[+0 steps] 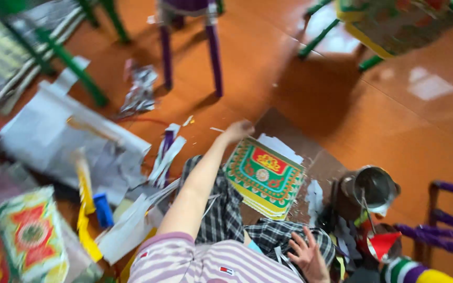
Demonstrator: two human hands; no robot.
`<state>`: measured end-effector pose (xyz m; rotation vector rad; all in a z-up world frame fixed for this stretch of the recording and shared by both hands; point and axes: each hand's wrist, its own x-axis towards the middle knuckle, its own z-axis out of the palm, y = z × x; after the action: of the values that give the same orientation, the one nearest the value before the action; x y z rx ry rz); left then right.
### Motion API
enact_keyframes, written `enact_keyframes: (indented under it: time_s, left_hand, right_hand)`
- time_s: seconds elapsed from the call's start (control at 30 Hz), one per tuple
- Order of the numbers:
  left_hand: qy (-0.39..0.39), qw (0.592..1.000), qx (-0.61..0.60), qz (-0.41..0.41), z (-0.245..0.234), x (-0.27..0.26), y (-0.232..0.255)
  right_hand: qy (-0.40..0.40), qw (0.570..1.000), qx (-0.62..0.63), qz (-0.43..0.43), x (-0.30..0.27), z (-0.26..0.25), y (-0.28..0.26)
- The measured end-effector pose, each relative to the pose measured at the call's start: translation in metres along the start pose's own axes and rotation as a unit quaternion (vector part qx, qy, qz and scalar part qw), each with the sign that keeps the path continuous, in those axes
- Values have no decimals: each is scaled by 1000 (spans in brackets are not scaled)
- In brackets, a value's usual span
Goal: Decorating a green paper-mache horse by applying glue and attaching colorful paper patterns and yellow fringes.
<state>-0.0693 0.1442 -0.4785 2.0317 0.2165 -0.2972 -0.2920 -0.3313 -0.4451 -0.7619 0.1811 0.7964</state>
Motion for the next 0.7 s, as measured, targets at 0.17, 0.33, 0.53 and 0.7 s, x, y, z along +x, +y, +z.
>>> enact_keyframes:
  time_s: [0.17, 0.33, 0.53, 0.7]
  left_hand:
    - [399, 915, -30, 45, -134, -66, -56]
    - [683, 727, 16, 74, -311, -131, -121]
    - [762, 647, -12, -37, -462, -109, -207]
    - [668, 723, -115, -132, -515, -97, -224]
  right_hand:
    - [-155, 978, 127, -61, 14, -19, 0]
    - [-285, 938, 196, -23, 37, -45, -4]
    - [-393, 897, 204, -11, 70, -45, 4]
    - [-375, 907, 179, -60, 86, -55, 2]
